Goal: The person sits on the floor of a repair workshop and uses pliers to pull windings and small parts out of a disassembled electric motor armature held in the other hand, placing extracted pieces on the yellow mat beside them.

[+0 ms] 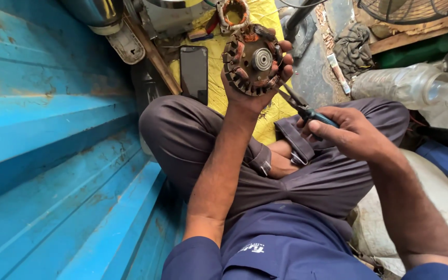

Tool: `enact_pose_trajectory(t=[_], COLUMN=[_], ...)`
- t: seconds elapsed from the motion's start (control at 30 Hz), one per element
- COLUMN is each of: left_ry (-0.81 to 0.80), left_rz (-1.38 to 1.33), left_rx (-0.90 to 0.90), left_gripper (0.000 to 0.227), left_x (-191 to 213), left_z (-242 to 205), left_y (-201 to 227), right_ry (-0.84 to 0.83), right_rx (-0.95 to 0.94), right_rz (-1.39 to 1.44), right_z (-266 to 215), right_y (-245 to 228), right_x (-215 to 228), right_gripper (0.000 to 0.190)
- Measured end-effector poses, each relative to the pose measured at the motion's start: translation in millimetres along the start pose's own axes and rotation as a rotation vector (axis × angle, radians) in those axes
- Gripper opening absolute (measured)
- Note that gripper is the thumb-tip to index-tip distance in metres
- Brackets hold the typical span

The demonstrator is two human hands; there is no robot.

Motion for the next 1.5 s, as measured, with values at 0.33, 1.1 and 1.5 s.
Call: enact_pose_trajectory(t=[0.33, 1.1, 1.5], left_ry=[-0.025, -0.002, 0.048], left_rz=[-0.009, -0.055, -0.071], left_rx=[0.015, -0.104, 0.084], left_gripper=[0.063, 0.058, 0.073], left_x=[9, 27, 40], left_z=[-1, -11, -24], left_y=[0, -16, -42], right_ry=[0.039, 0.418, -0.444], right_rx=[-0.005, 0.296, 0.207], right_rz=[-0.065, -0.744, 0.989], right_z=[-12, 9, 20], right_y=[-16, -25, 47], right_x=[12, -12, -57], right_gripper=[0.033, 0.026, 0.038])
Point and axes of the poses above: each hand's wrist, its own z-axis towards the middle knuckle, its own x-axis out of the back of the hand, y = z × x, the point moved 2 cm from there along z, towards the middle knuckle, and after that the axes turned 10 degrees about -z, right-handed, at the moved point
